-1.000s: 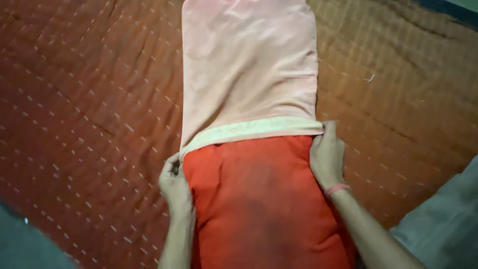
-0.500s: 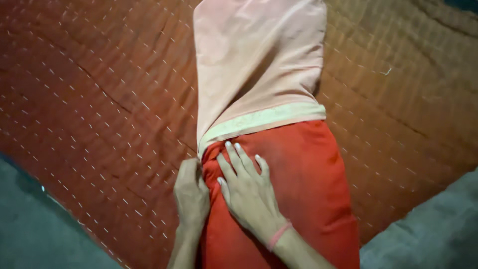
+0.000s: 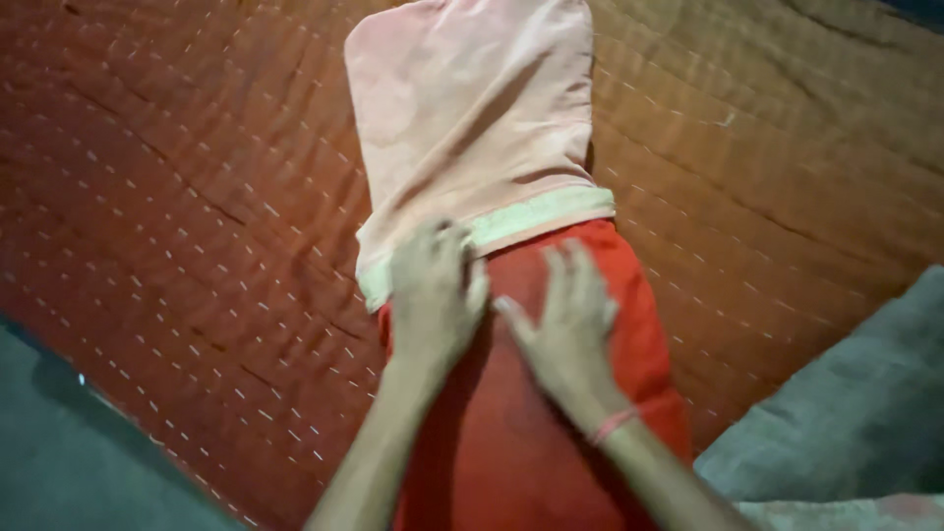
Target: The person places a red pillow on a bed, then pulls a light pink pillowcase over it, smoothing and tucking the edges. The person repeats the process with a second pillow and a patterned pillowcase, finishing by placing both covered pillows at the head of the bed.
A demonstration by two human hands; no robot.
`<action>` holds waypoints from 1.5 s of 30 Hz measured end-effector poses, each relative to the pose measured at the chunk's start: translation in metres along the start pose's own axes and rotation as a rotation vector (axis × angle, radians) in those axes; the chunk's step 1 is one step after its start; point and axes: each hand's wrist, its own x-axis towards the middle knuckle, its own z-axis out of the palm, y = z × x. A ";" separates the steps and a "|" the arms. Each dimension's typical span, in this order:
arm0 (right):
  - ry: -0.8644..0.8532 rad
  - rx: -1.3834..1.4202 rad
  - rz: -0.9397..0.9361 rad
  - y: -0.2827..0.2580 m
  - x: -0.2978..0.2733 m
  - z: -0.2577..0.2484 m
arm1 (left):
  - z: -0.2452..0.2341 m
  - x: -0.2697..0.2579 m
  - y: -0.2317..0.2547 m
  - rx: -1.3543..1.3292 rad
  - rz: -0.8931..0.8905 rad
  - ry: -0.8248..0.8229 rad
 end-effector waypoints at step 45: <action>0.063 -0.138 -0.135 -0.017 -0.044 -0.001 | 0.002 -0.062 -0.095 -0.173 -0.689 0.175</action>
